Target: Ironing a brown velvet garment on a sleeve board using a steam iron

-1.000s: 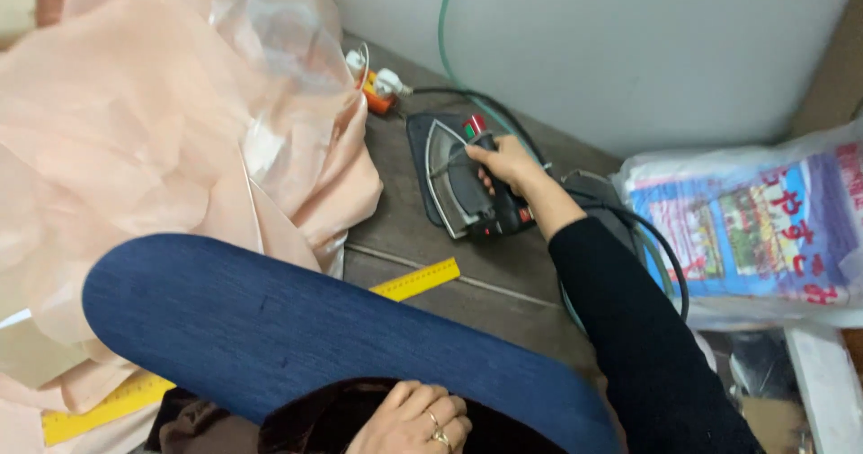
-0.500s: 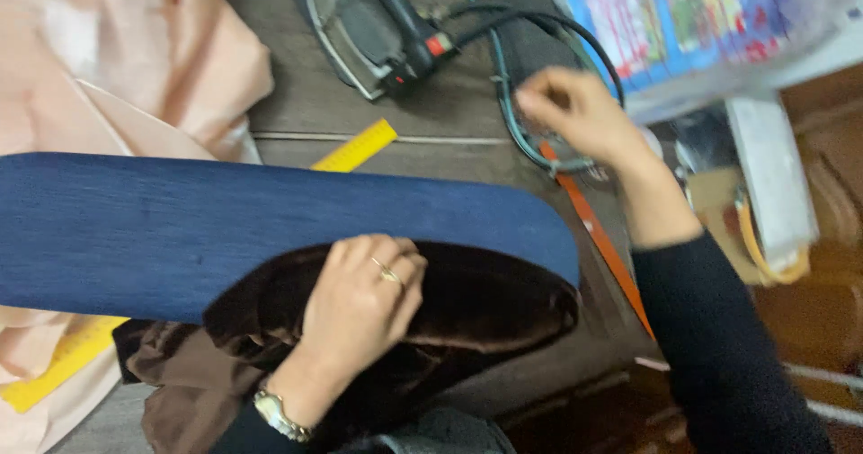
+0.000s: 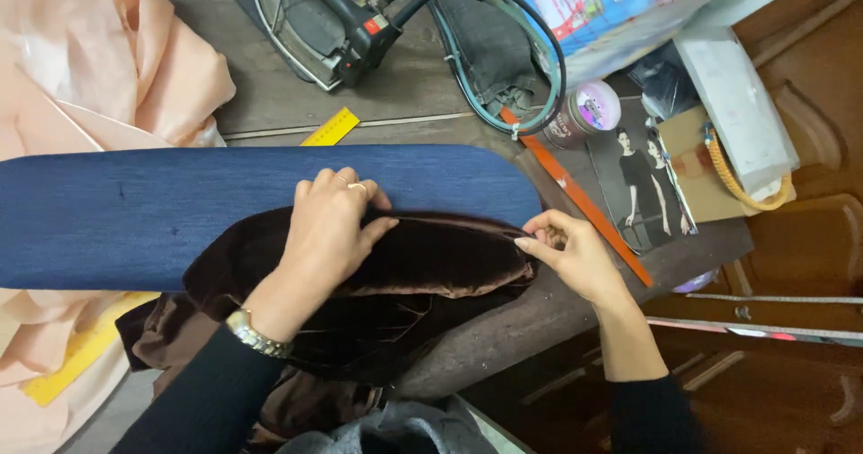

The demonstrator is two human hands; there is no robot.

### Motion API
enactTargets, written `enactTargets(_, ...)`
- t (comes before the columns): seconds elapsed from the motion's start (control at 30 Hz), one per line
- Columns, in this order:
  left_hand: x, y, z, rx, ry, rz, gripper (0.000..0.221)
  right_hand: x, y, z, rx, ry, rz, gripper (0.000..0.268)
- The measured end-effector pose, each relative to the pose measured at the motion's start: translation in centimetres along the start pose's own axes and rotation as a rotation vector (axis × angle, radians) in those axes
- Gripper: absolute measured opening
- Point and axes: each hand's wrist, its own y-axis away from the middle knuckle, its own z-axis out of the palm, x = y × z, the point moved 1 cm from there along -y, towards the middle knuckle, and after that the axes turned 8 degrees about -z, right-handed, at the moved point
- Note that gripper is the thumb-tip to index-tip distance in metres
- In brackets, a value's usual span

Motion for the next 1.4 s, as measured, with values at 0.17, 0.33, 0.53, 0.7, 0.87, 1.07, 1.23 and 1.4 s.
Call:
enactTargets(0.17,-0.3,0.8,-1.7,-0.049,0.204,0.027,0.016,-2.1,2.6,-1.0,0.04,-0.116,-0.103,0.016)
enactTargets(0.33,0.9,1.8,-4.1,-0.29,0.49,-0.053,0.015,-3.2,5.0,-1.3,0.077,-0.237,-0.071,0.01)
enactTargets(0.53,0.2,2.4,-3.1,-0.417,0.666,-0.064,0.013,-0.1,5.9,-2.4,0.057,-0.29,-0.07,0.011)
enactTargets(0.7,0.0,3.0,-3.0,-0.441,0.757,-0.071,0.016,0.2,5.5,-2.0,0.072,-0.33,-0.114,0.017)
enactTargets(0.87,0.2,3.2,-4.0,-0.4,0.78,-0.067,0.016,-0.6,5.7,0.2,-0.006,-0.363,-0.087,0.03)
enactTargets(1.07,1.0,3.7,-5.2,-0.36,0.714,-0.051,0.016,1.0,8.1,3.9,-0.217,-0.391,0.082,0.034)
enactTargets(1.23,1.3,3.9,-6.1,-0.311,0.704,-0.081,0.015,6.8,10.8,6.4,-0.335,-0.36,0.161,0.012)
enactTargets(1.4,-0.8,3.4,-5.4,-0.321,0.611,-0.141,0.014,4.0,11.9,4.4,-0.274,-0.503,0.047,0.017)
